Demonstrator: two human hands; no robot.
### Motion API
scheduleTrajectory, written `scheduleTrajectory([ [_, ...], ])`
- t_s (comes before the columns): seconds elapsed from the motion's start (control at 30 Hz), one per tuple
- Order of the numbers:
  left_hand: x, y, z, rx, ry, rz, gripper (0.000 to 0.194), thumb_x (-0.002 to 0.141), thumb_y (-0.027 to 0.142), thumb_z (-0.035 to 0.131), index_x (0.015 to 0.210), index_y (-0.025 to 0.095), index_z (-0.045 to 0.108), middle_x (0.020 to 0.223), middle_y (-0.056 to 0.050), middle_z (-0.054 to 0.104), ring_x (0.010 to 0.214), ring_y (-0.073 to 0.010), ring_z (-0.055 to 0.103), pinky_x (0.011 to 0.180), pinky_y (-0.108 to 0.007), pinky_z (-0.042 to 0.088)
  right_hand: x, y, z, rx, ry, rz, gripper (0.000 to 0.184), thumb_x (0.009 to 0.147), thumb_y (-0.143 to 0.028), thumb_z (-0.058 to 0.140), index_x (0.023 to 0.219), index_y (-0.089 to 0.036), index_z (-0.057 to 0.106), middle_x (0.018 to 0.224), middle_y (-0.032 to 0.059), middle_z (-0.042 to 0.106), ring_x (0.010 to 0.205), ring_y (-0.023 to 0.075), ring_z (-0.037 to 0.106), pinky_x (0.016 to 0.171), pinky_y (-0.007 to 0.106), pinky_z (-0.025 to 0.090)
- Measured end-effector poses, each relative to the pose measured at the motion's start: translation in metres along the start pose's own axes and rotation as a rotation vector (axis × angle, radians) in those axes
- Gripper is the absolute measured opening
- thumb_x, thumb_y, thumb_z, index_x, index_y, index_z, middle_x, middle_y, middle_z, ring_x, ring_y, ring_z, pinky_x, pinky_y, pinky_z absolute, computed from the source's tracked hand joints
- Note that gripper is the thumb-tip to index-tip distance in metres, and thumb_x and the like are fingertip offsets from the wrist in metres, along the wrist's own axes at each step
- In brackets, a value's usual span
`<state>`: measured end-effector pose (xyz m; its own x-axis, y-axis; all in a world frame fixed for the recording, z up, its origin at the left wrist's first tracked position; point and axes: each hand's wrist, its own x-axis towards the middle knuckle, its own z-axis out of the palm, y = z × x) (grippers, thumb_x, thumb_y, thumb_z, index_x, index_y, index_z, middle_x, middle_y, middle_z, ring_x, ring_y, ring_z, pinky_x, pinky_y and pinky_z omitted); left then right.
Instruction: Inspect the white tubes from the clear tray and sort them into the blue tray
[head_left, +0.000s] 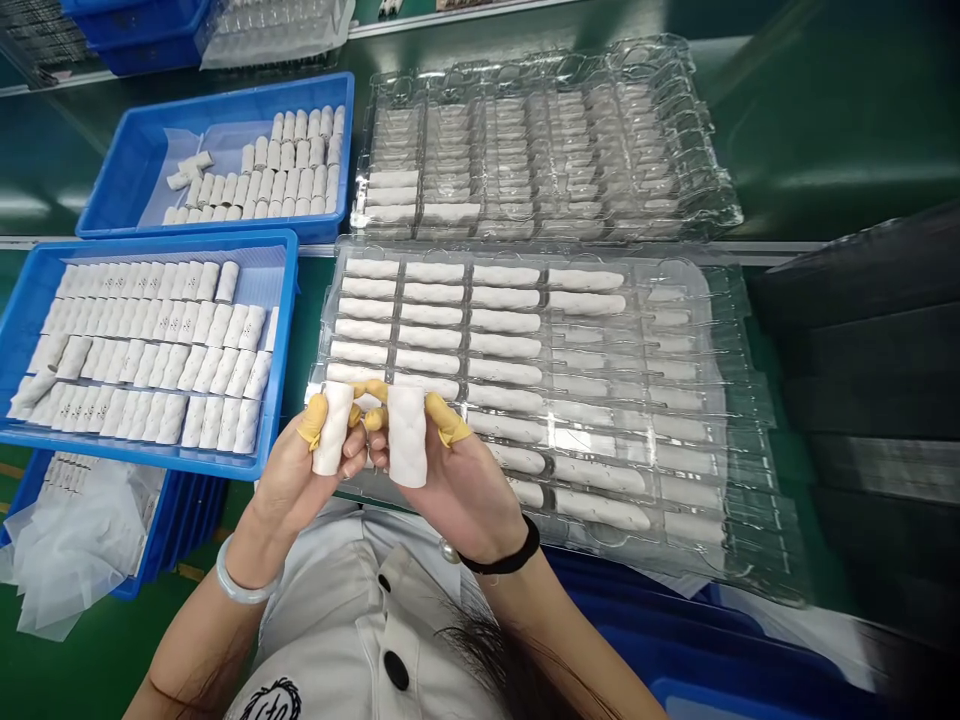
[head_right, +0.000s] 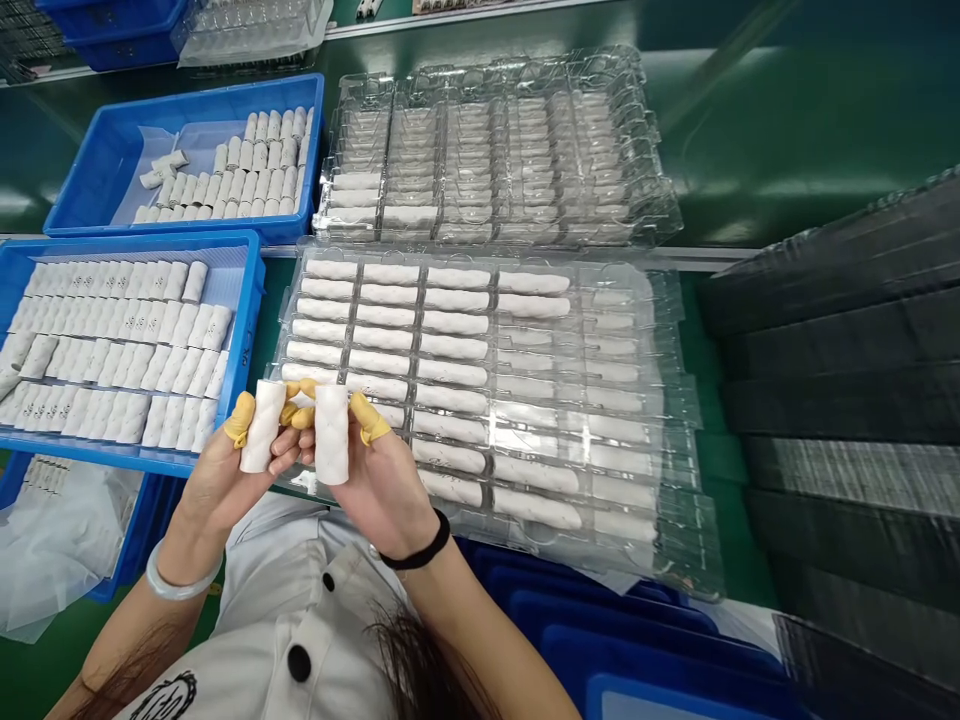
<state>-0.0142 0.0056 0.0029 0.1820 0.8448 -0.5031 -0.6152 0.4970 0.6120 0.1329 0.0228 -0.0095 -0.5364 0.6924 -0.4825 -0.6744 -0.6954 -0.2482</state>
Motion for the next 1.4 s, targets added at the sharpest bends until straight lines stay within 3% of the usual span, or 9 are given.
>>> scheduleTrajectory([
  [0.2, 0.001, -0.0009, -0.0016, -0.052, 0.069, -0.014, 0.038, 0.091, 0.046, 0.057, 0.097, 0.01, 0.07, 0.065, -0.006, 0.061, 0.063, -0.014, 0.056, 0.061, -0.023, 0.047, -0.0022, -0.0012, -0.0005, -0.095, -0.025, -0.064, 0.027, 0.086, -0.04, 0.062, 0.092, -0.015, 0.071, 0.074, 0.0034, 0.067, 0.069, 0.0147, 0.059, 0.074, 0.031, 0.049],
  [0.33, 0.0007, -0.001, -0.002, -0.083, 0.064, -0.029, 0.04, 0.097, 0.042, 0.047, 0.11, 0.011, 0.069, 0.07, -0.007, 0.064, 0.06, -0.013, 0.056, 0.06, -0.023, 0.048, -0.0033, -0.0013, -0.0034, -0.166, -0.09, -0.104, 0.024, 0.079, -0.04, 0.071, 0.082, -0.016, 0.066, 0.062, 0.0009, 0.062, 0.058, 0.0122, 0.054, 0.059, 0.025, 0.044],
  [0.43, 0.0012, -0.0019, -0.0016, -0.081, 0.045, -0.025, 0.039, 0.096, 0.042, 0.05, 0.106, 0.011, 0.071, 0.068, -0.006, 0.062, 0.055, -0.011, 0.052, 0.053, -0.021, 0.045, -0.0034, 0.0004, -0.0051, -0.201, -0.119, -0.101, 0.022, 0.08, -0.038, 0.072, 0.086, -0.018, 0.064, 0.057, -0.0009, 0.06, 0.05, 0.0101, 0.049, 0.052, 0.023, 0.038],
  [0.57, 0.0018, -0.0028, -0.0004, -0.019, 0.064, -0.023, 0.044, 0.098, 0.036, 0.046, 0.076, 0.007, 0.07, 0.065, -0.009, 0.062, 0.056, -0.0124, 0.056, 0.06, -0.025, 0.05, -0.0048, 0.0006, -0.0019, -0.158, -0.065, -0.111, 0.038, 0.089, -0.049, 0.061, 0.114, -0.02, 0.063, 0.066, 0.0009, 0.065, 0.066, 0.0155, 0.059, 0.07, 0.03, 0.048],
  [0.63, 0.0022, -0.0028, -0.0004, -0.025, 0.084, -0.014, 0.049, 0.1, 0.034, 0.039, 0.07, 0.007, 0.068, 0.066, -0.01, 0.063, 0.059, -0.0136, 0.058, 0.062, -0.026, 0.051, -0.006, -0.0011, 0.0004, -0.098, -0.036, -0.076, 0.044, 0.094, -0.054, 0.049, 0.121, -0.022, 0.061, 0.074, 0.0023, 0.069, 0.072, 0.0169, 0.061, 0.076, 0.034, 0.05],
  [0.83, 0.0031, -0.0014, -0.0002, -0.119, 0.144, -0.061, 0.048, 0.102, 0.036, 0.032, 0.093, 0.008, 0.071, 0.068, -0.009, 0.064, 0.059, -0.0131, 0.059, 0.058, -0.023, 0.05, -0.0077, -0.0038, 0.0019, -0.034, -0.034, -0.025, 0.045, 0.098, -0.052, 0.039, 0.124, -0.023, 0.061, 0.085, 0.0044, 0.071, 0.078, 0.0196, 0.064, 0.087, 0.044, 0.05],
  [1.0, 0.0021, -0.0009, 0.0004, -0.113, 0.182, -0.063, 0.043, 0.1, 0.038, 0.039, 0.096, 0.007, 0.069, 0.073, -0.01, 0.065, 0.062, -0.0125, 0.059, 0.058, -0.022, 0.049, -0.0066, -0.0028, 0.0037, -0.039, -0.039, -0.02, 0.042, 0.096, -0.051, 0.045, 0.12, -0.022, 0.063, 0.09, 0.0053, 0.072, 0.082, 0.0201, 0.065, 0.089, 0.045, 0.05],
  [1.2, 0.0018, -0.0039, -0.0057, -0.071, 0.109, -0.018, 0.037, 0.093, 0.043, 0.057, 0.099, 0.008, 0.07, 0.069, -0.007, 0.063, 0.059, -0.0117, 0.056, 0.057, -0.022, 0.049, -0.0035, -0.0025, 0.0021, -0.061, -0.05, -0.045, 0.034, 0.093, -0.044, 0.052, 0.105, -0.019, 0.07, 0.091, 0.0068, 0.073, 0.089, 0.0219, 0.066, 0.088, 0.043, 0.052],
  [1.4, 0.0023, -0.0017, -0.0041, -0.033, 0.101, -0.021, 0.032, 0.087, 0.038, 0.066, 0.086, 0.006, 0.071, 0.07, -0.008, 0.065, 0.063, -0.0128, 0.06, 0.061, -0.023, 0.051, -0.0033, -0.0014, -0.0035, -0.073, -0.021, -0.088, 0.025, 0.085, -0.04, 0.064, 0.088, -0.017, 0.071, 0.07, 0.0029, 0.067, 0.071, 0.0177, 0.063, 0.074, 0.035, 0.052],
])
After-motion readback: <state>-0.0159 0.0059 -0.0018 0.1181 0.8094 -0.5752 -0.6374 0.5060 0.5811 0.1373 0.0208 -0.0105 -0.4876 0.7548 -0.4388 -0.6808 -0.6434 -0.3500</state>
